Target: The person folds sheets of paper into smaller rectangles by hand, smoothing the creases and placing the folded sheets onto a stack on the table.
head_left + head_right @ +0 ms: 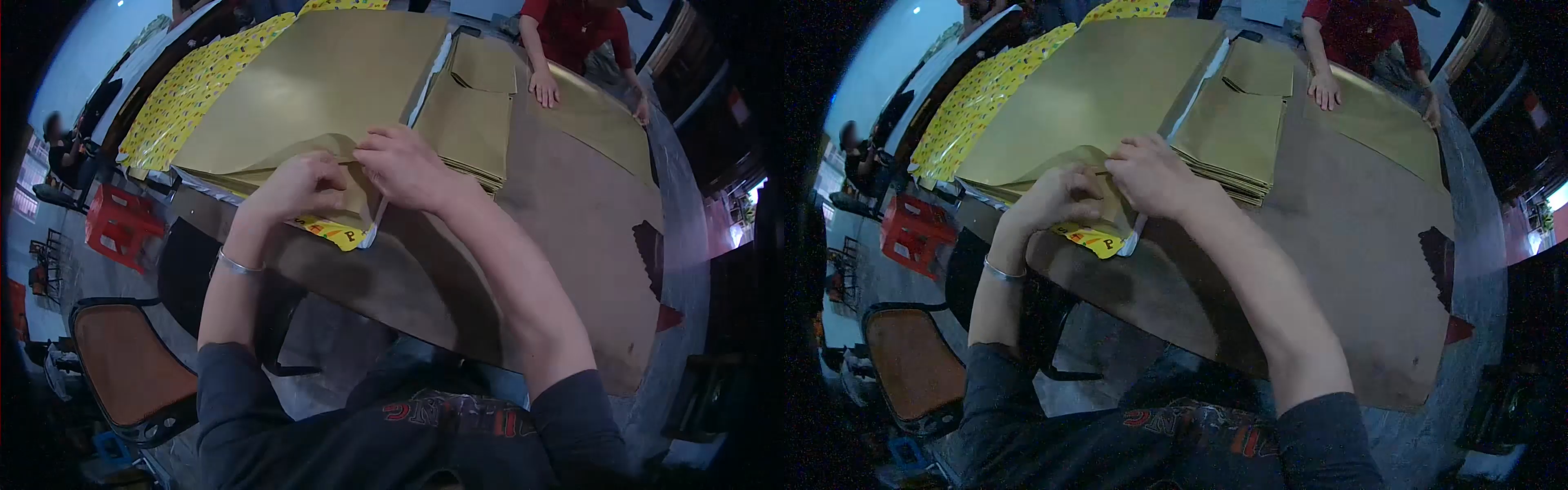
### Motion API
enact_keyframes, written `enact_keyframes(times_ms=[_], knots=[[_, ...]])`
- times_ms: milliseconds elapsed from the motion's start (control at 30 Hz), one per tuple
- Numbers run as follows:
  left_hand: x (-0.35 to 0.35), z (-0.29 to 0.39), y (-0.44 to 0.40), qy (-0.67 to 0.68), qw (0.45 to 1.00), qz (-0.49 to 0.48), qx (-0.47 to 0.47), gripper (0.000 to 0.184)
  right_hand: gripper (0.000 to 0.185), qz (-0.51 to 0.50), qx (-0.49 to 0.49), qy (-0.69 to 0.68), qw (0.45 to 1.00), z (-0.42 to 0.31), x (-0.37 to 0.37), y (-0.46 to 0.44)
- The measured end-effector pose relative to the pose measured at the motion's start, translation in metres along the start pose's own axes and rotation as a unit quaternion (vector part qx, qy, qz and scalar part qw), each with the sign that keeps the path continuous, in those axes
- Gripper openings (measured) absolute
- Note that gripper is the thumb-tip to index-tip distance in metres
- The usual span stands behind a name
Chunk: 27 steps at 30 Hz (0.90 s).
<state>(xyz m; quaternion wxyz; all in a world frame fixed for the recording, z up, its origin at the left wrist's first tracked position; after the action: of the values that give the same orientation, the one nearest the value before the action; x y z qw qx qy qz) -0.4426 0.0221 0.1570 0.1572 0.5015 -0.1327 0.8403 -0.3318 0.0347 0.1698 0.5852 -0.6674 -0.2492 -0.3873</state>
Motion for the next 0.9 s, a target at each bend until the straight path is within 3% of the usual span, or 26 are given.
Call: enact_keyframes(times_ms=[167,233,300,467,900], knots=[[0.0,-0.004,-0.004,0.035,0.999,0.034,-0.009,0.023,0.02,-0.022,0.003,0.005,1.0,0.003,-0.004,0.004],[-0.002,-0.003,-0.005,0.022,0.999,0.006,0.042,0.02,0.02,-0.016,0.007,-0.01,1.0,0.004,-0.007,0.003],[-0.006,0.004,-0.007,-0.057,0.998,-0.023,0.006,0.021,0.021,-0.016,0.008,0.006,1.0,0.004,-0.008,0.004],[-0.012,0.011,-0.005,-0.155,0.988,0.02,0.0,0.015,0.022,-0.033,0.004,0.001,0.999,0.006,-0.006,0.003],[-0.007,0.0,-0.008,-0.071,0.997,0.019,-0.005,0.016,0.022,-0.051,0.0,-0.008,0.999,0.009,-0.014,0.007]])
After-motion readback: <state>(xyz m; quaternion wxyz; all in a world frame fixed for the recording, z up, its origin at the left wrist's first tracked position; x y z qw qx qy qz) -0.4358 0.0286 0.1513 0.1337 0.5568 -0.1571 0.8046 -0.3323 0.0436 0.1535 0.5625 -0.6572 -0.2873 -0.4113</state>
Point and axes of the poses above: each hand's wrist, its own y-axis away from the middle knuckle, its own x-axis out of the back of the hand, z = x × y, the point moved 9 cm from there along -y, towards the middle knuckle, and after that the axes turned 10 degrees about x, right-handed, at the moved point
